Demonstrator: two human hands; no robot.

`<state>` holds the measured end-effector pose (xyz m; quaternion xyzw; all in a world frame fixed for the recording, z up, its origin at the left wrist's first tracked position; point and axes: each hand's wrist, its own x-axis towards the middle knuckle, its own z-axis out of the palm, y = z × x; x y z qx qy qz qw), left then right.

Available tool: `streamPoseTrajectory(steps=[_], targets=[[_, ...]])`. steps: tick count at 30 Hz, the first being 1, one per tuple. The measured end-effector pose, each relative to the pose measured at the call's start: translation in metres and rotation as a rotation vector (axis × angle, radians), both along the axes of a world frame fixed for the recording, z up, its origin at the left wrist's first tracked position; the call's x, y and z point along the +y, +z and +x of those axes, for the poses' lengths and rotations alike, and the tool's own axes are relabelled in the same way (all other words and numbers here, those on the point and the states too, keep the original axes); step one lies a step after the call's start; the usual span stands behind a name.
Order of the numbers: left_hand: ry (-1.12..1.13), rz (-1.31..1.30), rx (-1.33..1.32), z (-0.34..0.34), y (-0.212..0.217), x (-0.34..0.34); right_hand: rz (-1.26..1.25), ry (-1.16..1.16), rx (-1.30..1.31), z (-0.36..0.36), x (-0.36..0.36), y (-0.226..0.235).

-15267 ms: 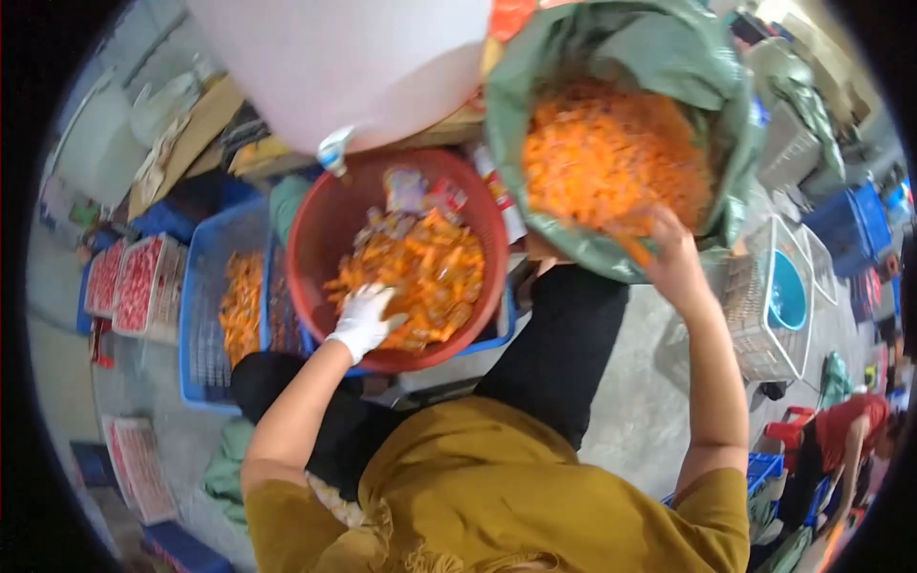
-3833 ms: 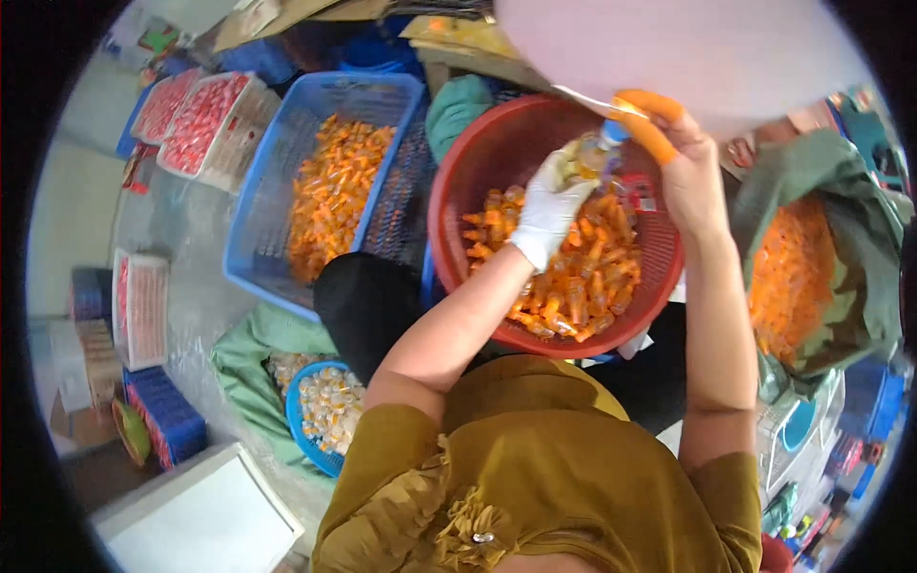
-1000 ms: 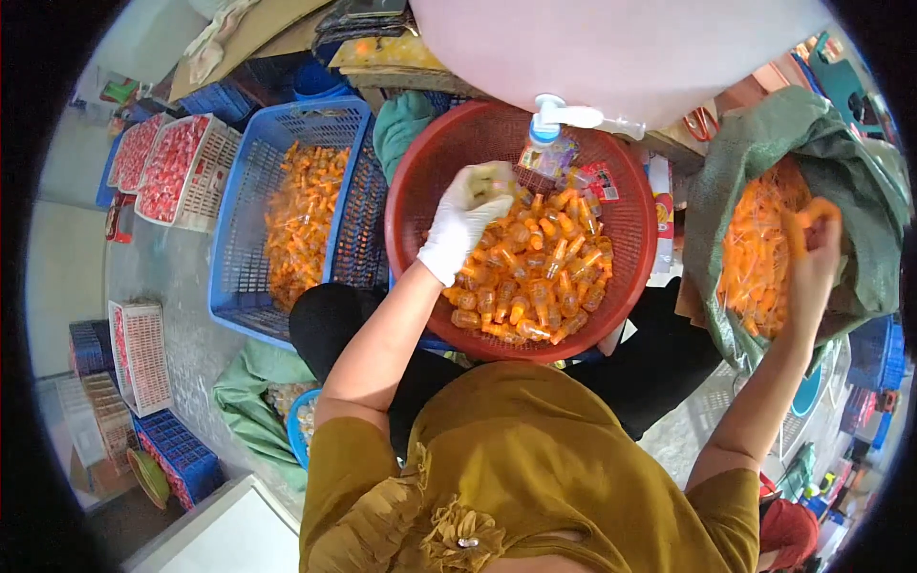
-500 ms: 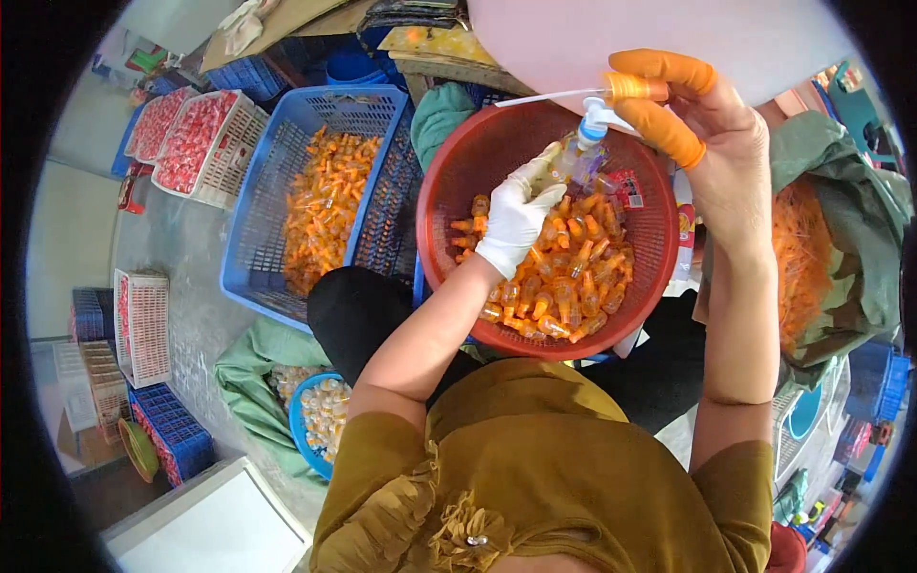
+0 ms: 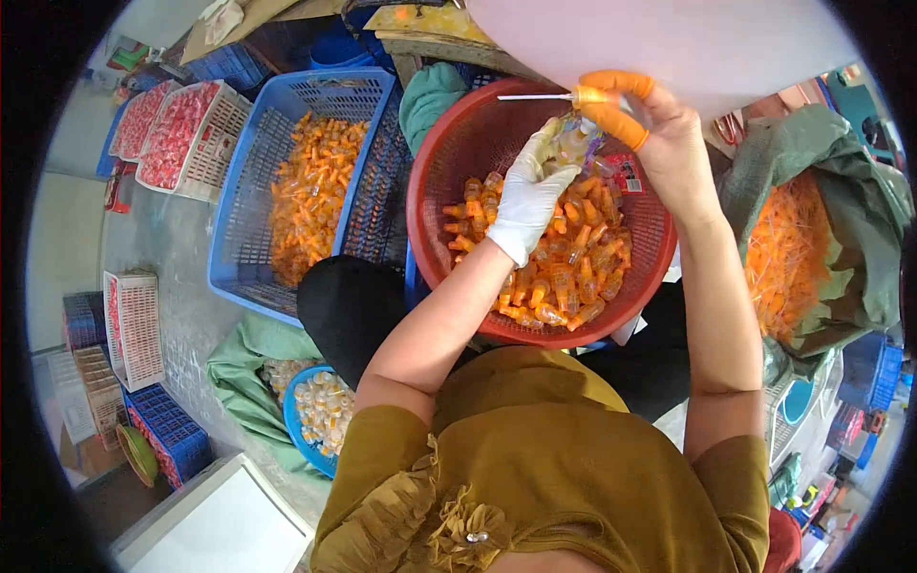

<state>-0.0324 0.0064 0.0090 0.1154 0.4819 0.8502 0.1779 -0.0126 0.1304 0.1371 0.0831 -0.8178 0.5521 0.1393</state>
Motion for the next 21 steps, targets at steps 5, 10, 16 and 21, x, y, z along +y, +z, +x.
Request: streamPoseTrajectory(steps=[5, 10, 16, 21], targets=[[0.003, -0.025, 0.058, -0.002, -0.004, 0.004, -0.313, 0.094, -0.014, -0.002, 0.005, -0.006], [-0.009, -0.04, 0.087, -0.003, -0.001, 0.003, -0.503, 0.126, -0.085, -0.003, 0.008, -0.012], [-0.006, -0.064, 0.058, -0.004, 0.001, 0.002, -0.484, 0.111, -0.126, -0.003, 0.008, -0.011], [0.012, -0.096, 0.038, -0.002, 0.0, 0.003, -0.386, 0.092, 0.018, 0.003, 0.007, -0.005]])
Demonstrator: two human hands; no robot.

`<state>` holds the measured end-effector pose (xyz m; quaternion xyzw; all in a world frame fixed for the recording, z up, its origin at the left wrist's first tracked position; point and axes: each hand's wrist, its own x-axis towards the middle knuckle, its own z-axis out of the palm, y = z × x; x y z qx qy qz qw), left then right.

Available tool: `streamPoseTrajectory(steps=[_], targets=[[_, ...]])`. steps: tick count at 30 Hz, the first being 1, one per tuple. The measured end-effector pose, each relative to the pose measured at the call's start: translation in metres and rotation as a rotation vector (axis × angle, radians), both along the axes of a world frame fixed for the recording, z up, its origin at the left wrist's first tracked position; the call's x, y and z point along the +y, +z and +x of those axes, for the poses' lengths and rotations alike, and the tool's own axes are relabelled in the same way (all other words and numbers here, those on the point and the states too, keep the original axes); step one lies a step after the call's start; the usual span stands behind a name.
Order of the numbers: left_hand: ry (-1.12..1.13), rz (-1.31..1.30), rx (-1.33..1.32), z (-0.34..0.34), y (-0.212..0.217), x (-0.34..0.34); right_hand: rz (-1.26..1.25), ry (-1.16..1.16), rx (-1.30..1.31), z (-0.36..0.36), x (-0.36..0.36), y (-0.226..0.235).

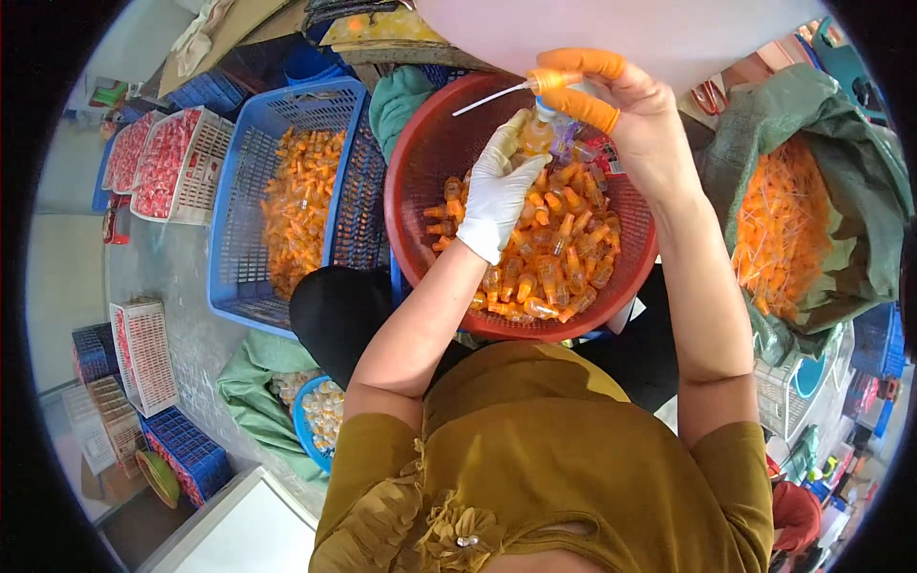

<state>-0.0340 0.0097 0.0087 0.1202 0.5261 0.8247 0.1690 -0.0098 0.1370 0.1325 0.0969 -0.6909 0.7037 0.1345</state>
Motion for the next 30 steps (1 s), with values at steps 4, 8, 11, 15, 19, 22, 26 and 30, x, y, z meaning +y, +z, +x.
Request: streamPoseTrajectory(steps=[4, 8, 11, 15, 19, 22, 26, 30], targets=[[0.001, 0.0, -0.05, 0.001, 0.0, -0.002, 0.18, -0.046, 0.087, 0.024, -0.008, 0.021], [-0.065, -0.038, -0.115, 0.006, -0.001, -0.009, 0.641, -0.021, 0.135, 0.043, 0.007, 0.01], [-0.201, -0.092, -0.131, 0.008, -0.004, -0.018, 1.103, -0.152, 0.216, 0.06, 0.039, 0.002], [-0.5, -0.12, -0.182, 0.019, 0.003, -0.045, 1.2, -0.189, 0.221, 0.078, 0.048, 0.012], [-0.754, 0.063, -0.327, 0.035, 0.017, -0.04, 1.055, -0.009, 0.215, 0.092, 0.047, 0.005], [-0.756, 0.151, -0.443, 0.043, 0.024, -0.036, 0.992, 0.023, 0.244, 0.099, 0.052, 0.007], [-0.694, 0.162, -0.394, 0.043, 0.041, -0.039, 1.035, -0.124, 0.256, 0.108, 0.063, 0.026], [-0.824, 0.08, -0.324, 0.04, 0.048, -0.041, 1.13, -0.133, 0.245, 0.113, 0.059, 0.032]])
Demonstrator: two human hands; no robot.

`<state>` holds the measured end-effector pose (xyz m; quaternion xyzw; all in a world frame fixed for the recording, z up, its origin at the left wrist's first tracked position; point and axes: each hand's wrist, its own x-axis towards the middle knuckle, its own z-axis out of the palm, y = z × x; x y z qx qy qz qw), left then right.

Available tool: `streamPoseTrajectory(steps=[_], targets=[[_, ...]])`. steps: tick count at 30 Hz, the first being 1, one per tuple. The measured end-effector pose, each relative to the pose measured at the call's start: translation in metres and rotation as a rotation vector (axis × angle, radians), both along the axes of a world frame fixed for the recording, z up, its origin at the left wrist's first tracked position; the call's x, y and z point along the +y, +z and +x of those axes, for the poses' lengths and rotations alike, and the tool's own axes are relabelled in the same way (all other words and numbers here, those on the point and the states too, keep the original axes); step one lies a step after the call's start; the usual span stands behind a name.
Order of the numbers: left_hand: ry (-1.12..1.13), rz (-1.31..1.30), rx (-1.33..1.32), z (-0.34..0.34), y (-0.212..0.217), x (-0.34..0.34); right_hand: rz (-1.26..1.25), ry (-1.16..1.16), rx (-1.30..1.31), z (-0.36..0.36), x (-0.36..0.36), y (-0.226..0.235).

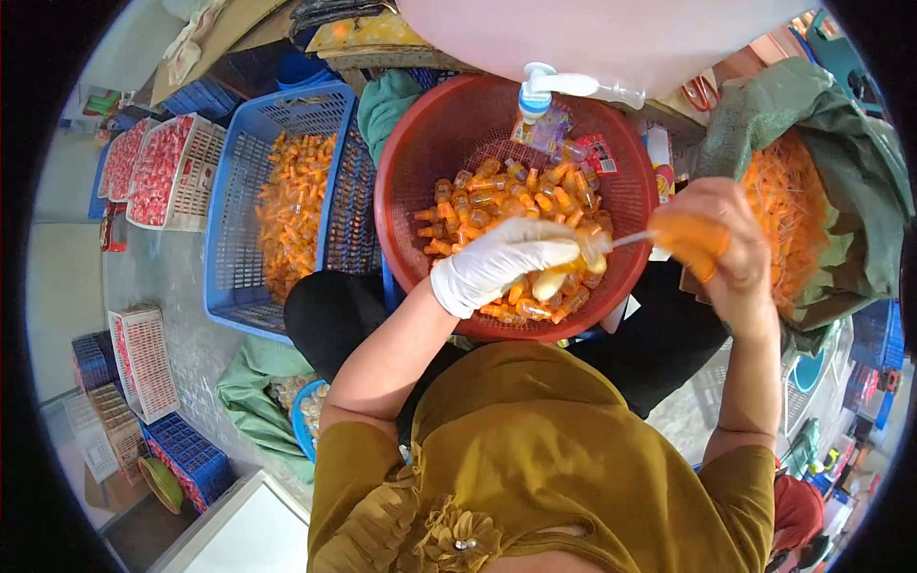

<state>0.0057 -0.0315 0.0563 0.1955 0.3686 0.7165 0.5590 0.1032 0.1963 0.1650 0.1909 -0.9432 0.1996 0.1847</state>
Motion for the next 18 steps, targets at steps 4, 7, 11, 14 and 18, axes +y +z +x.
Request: streamPoseTrajectory(steps=[4, 7, 11, 14, 18], targets=[[-0.117, -0.067, 0.026, 0.016, 0.0, 0.006, -0.009, 0.237, -0.048, 0.004, -0.009, -0.014], [-0.04, -0.116, 0.047, 0.031, 0.004, 0.01, -0.091, 0.245, -0.048, 0.008, -0.009, -0.026], [0.502, -0.229, 1.547, 0.037, 0.017, 0.015, -0.407, 0.082, -0.455, 0.009, -0.003, -0.04], [0.653, -0.228, 1.831, 0.044, 0.007, 0.013, -0.843, -0.057, -1.154, 0.017, 0.004, -0.056], [0.541, -0.316, 1.422, 0.038, -0.007, 0.02, -0.49, -0.313, -0.813, 0.015, -0.008, -0.052]])
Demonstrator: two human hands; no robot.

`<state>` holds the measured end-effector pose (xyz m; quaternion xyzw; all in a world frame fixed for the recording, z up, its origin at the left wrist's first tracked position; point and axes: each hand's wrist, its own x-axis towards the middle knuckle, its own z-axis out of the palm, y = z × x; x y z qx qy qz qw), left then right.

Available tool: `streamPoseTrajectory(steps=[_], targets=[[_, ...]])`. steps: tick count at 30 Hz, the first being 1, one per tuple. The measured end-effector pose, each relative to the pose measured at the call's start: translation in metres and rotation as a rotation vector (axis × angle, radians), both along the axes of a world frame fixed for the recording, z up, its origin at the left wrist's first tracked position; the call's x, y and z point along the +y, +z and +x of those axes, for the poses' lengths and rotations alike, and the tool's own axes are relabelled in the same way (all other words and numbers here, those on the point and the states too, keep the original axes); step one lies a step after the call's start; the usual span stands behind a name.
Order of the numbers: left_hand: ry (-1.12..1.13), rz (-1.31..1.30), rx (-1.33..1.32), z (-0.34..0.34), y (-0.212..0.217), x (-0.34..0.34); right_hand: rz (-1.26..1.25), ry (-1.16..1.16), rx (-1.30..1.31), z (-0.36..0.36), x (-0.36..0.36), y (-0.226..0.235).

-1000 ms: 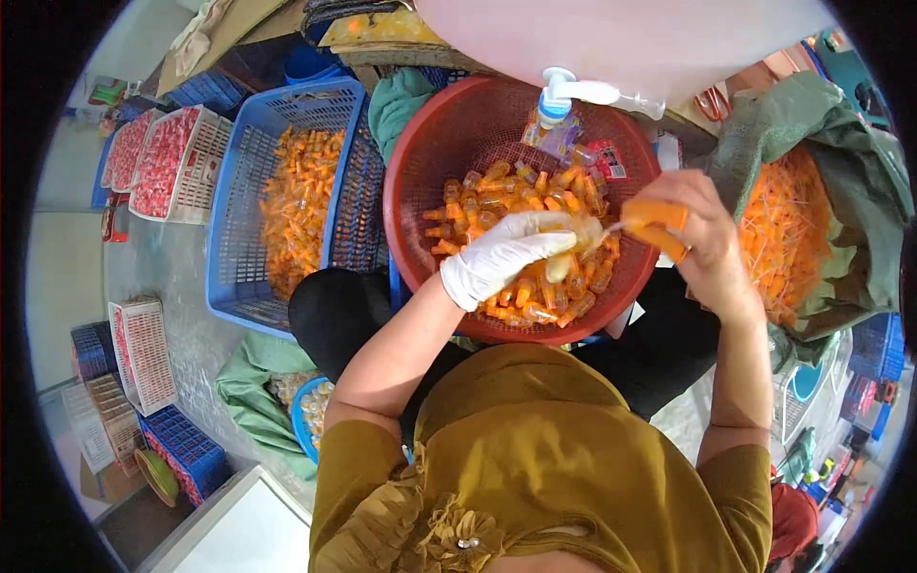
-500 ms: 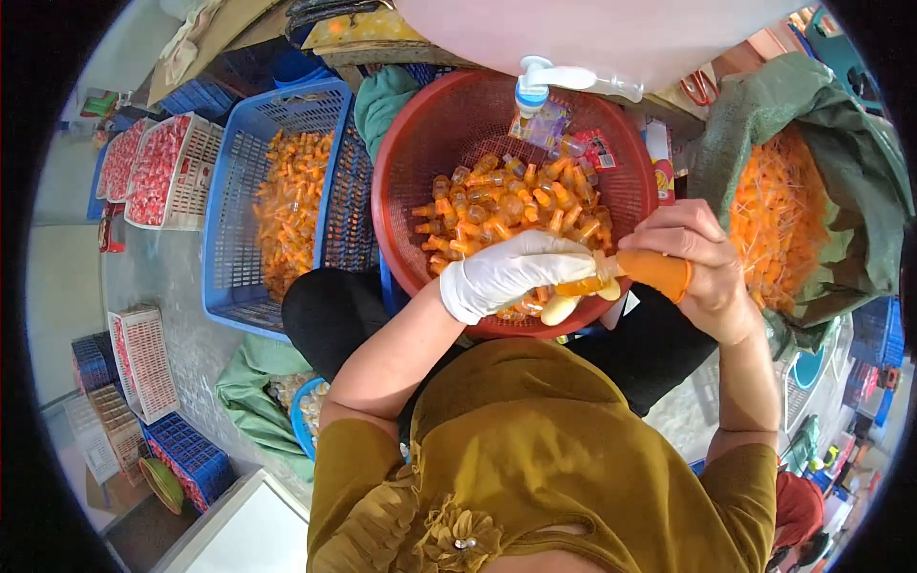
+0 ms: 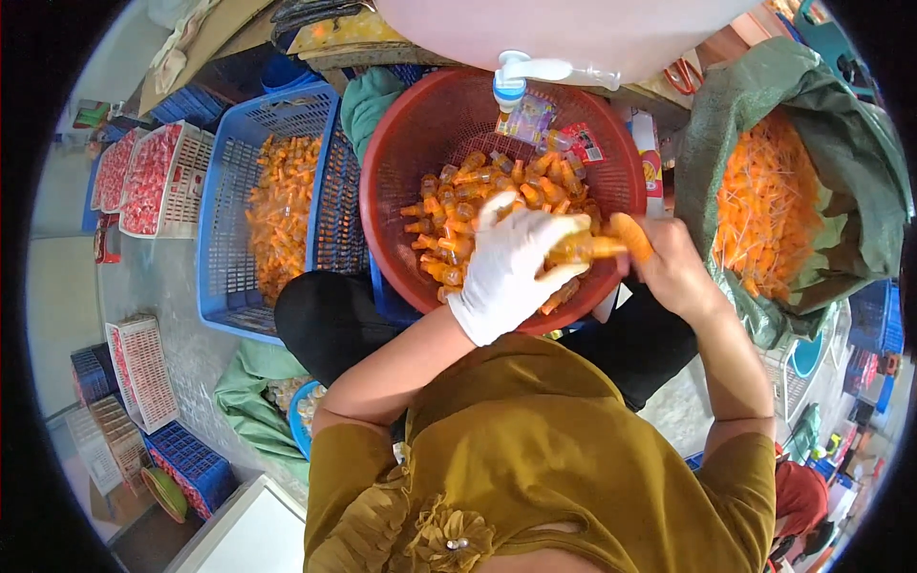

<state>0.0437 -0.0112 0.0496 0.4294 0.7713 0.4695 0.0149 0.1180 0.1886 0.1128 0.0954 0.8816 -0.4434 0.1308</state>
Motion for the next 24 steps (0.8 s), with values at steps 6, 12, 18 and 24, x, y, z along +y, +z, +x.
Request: streamPoseTrajectory(steps=[6, 12, 18, 24], targets=[[-0.178, -0.063, -0.058, -0.01, -0.005, -0.002, 0.483, 0.433, 0.791, 0.006, -0.011, 0.002], [-0.147, -0.068, 0.531, 0.0, 0.002, -0.011, -0.582, -0.001, -0.22, 0.026, -0.002, -0.013], [-0.194, -0.219, 0.582, -0.019, -0.028, -0.01, -0.21, -0.015, 0.032, 0.031, -0.016, -0.031], [0.137, -0.595, 0.083, -0.097, -0.084, 0.013, 0.31, -0.2, 0.508, 0.037, 0.017, 0.006]])
